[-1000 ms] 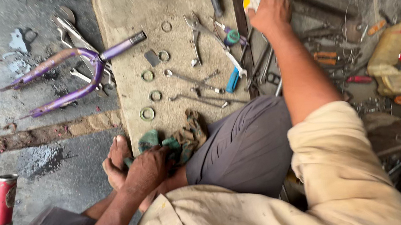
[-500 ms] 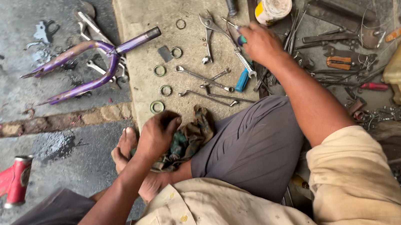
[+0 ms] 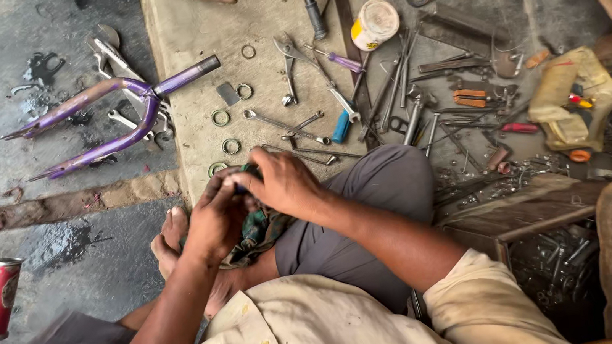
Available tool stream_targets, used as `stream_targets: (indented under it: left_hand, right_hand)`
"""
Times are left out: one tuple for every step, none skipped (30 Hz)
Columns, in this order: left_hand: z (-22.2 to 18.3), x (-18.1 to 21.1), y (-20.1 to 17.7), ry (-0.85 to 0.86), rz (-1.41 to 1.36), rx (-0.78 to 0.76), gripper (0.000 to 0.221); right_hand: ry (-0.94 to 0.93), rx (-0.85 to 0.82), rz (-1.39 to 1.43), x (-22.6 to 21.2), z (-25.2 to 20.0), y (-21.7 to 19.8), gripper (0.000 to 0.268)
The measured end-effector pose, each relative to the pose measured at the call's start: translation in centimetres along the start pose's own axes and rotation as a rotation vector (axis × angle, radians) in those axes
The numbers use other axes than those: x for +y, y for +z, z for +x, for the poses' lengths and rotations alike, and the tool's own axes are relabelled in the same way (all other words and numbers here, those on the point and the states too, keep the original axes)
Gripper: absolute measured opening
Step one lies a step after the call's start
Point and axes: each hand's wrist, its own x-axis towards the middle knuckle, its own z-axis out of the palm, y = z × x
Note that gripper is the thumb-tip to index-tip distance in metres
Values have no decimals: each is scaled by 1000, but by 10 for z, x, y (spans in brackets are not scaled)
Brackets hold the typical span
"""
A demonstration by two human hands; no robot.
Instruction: The person greases and installs ball bearings into the head tube of a bicycle frame, then fits the fork through the head tube.
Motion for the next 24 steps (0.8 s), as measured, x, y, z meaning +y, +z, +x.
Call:
stream_targets:
  left_hand:
    - [-1,1,-3,-14,6,42,28]
    - [-1,2,-7,-27,11,83,29]
    - [-3,1,-9,-42,11,130,32]
    - [-3,-1,-12,-73,60,211,33]
    - [-4,-2,-15,-103,110,291,35]
    - [-4,-4,-17,-134,160,371,37]
    - [-3,-3,-21,-137,150,359,36]
    - [-1,-2,-25,-139,139,346,35]
    - [0,0,-29,-140,130,336,34]
    - [1,2,-32,-195,124,331,35]
    - [2,4,-34,-247,119,324,35]
    - [4,6,-36,-298,114,317,36]
    - [5,6,-37,-321,136,350,35]
    - [8,7,-37,-344,159,384,35]
    - [8,7,-37,-368,181,419,34]
    - [8,8,-36,-336,185,404,34]
    - [9,9,-35,-306,189,386,34]
    - [10,8,-32,-275,194,369,34]
    - [10,8,-29,-268,227,386,34]
    - [11,8,-26,-262,261,403,34]
    - [13,11,-23,-250,294,418,35]
    - [16,15,-22,-255,336,439,35]
    - [16,18,-21,-263,374,463,35]
    - [16,20,-21,-272,411,488,36]
  right_hand:
    - [7,-48,28,-4,0,1,43]
    - [-70,-6,55,-8,-1,3,41]
    - [-148,27,81,-12,-4,4,40]
    - [-225,60,107,-15,-6,4,39]
    - [-272,51,83,-17,-10,4,37]
    - [-319,42,59,-18,-13,3,36]
    - [-364,32,40,-18,-14,2,37]
    - [-446,12,-30,-16,-14,-1,34]
    - [-529,-8,-98,-14,-15,-4,33]
    - [-612,-28,-165,-12,-15,-7,34]
    - [-661,-26,-158,-11,-15,-11,33]
    - [-710,-22,-150,-10,-13,-14,32]
    - [-755,-21,-142,-9,-13,-16,31]
    - [-703,-15,-60,-9,-11,-17,37]
    - [-650,-10,23,-11,-8,-17,44]
    - [-596,-6,105,-12,-5,-17,52]
    - [-462,-69,47,-13,-3,-17,51]
    - [-329,-134,-12,-12,0,-16,50]
    - [-191,-198,-68,-11,0,-15,50]
    - [-230,-209,-51,-8,-2,-13,47]
    - [-273,-218,-36,-3,0,-11,46]
    - [-316,-227,-21,4,1,-8,47]
    - [-430,-167,-29,14,2,-5,45]
    - [-544,-106,-36,27,10,-2,44]
